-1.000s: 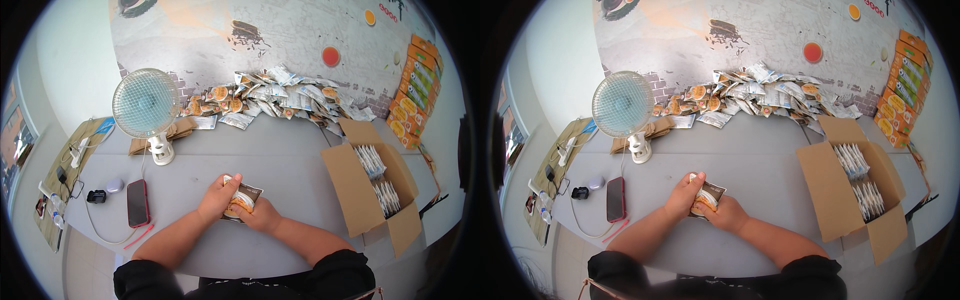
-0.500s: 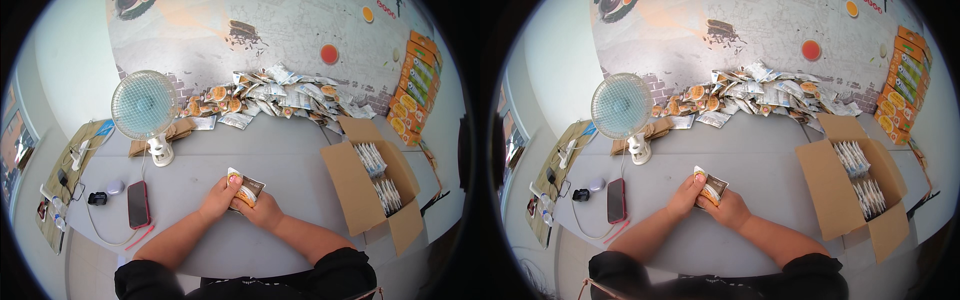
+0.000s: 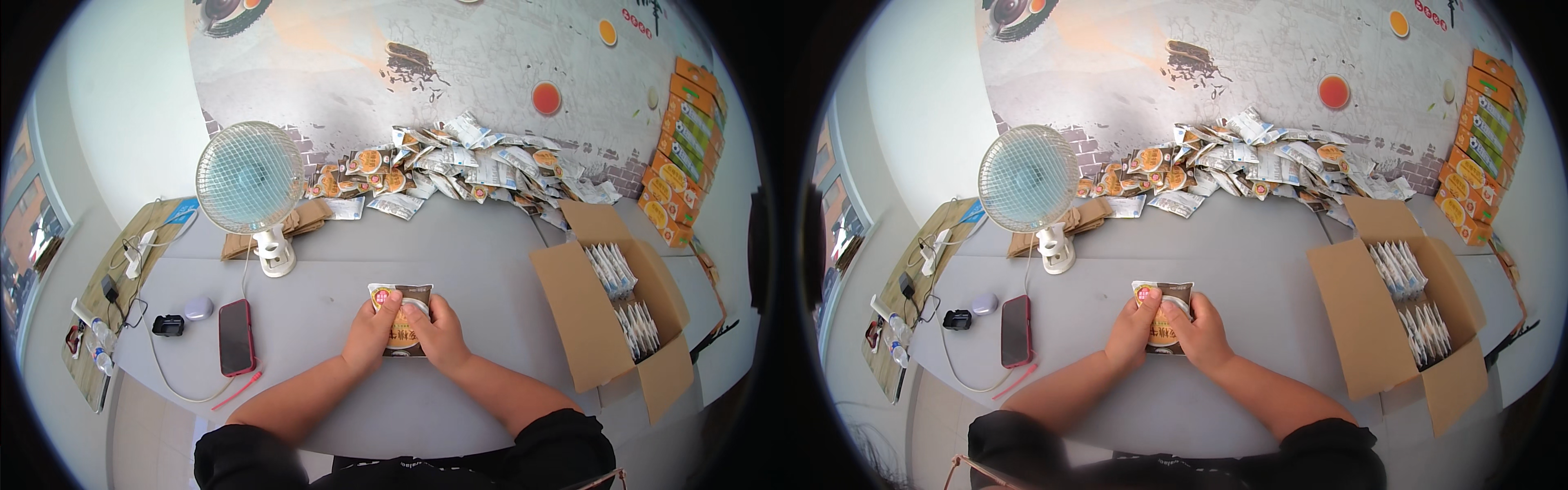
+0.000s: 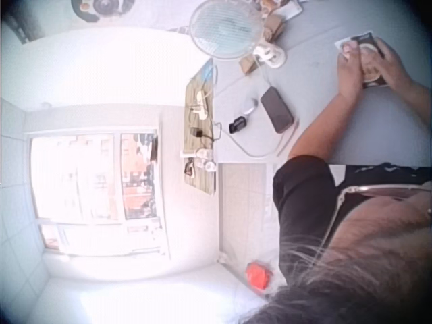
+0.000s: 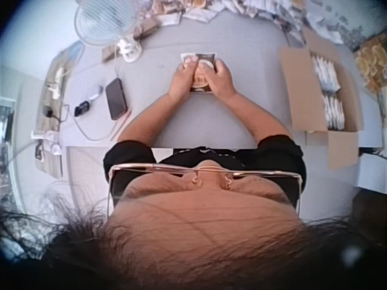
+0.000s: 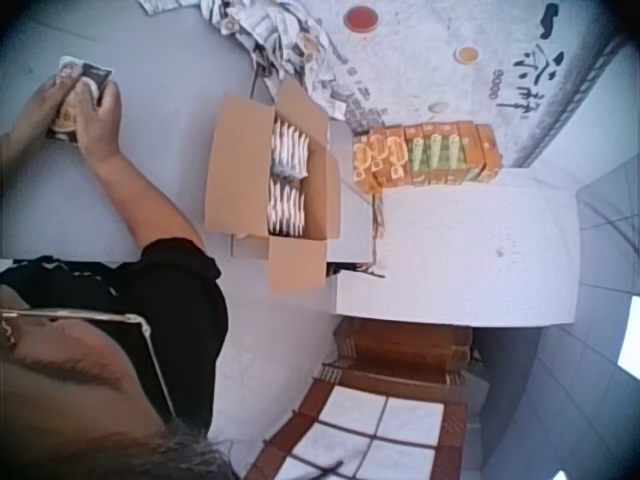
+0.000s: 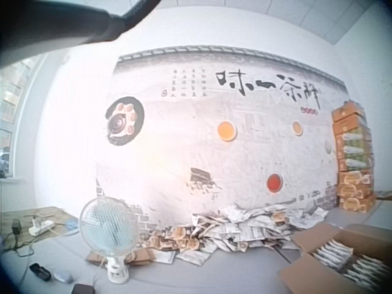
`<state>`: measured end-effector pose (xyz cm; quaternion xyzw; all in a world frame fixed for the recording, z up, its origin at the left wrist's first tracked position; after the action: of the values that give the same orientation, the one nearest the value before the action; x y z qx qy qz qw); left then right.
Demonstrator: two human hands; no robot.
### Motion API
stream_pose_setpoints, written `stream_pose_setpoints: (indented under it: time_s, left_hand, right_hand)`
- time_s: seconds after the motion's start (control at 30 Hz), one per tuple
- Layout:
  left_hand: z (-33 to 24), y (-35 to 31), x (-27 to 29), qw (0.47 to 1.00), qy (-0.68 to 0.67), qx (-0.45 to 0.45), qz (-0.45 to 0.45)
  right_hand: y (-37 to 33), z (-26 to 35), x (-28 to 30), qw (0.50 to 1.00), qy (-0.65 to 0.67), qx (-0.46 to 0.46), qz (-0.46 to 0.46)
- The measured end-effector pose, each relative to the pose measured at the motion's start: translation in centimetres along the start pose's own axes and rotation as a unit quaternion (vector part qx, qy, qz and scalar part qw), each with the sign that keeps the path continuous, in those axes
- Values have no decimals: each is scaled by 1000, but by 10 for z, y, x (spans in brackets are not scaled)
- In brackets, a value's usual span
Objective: The person takes sachets from a large pile and packs them into a cardboard box one by one.
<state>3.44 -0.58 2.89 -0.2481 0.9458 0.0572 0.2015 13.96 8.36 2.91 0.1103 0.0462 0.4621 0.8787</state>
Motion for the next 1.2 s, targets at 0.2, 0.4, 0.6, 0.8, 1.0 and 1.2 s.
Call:
stream_pose_setpoints:
  time_s: [0.2, 0.4, 0.6, 0.8, 1.0, 1.2]
  left_hand:
    - [2, 0, 1, 999, -19, -34, 10]
    - [12, -6, 1, 998, 62, -16, 16]
    - [11, -16, -9, 998, 28, -26, 52]
    - [-5, -19, -6, 925, 346, -102, 119]
    - [-3, -17, -15, 973, 221, -55, 16]
    - [3, -20, -12, 953, 279, -74, 90]
  right_hand:
    - [-1, -5, -1, 999, 48, 18, 12]
    - [1, 6, 4, 997, -59, -11, -42]
    - [0, -7, 10, 998, -32, -16, -42]
    - [3, -17, 10, 970, 203, -126, -44]
    - [5, -5, 5, 976, 156, -115, -101]
    - [8, -7, 9, 982, 104, -112, -111]
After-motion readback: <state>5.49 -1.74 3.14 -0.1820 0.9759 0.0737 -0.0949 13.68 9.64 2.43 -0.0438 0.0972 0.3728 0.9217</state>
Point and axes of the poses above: each hand's wrist, its own y-axis towards the middle knuckle, its own x-axis out of the back of the hand, z = x × y, the point moved 1 cm from there along y, towards the middle knuckle, and after that the axes turned 5 degrees about z, right-handed, at the moved point
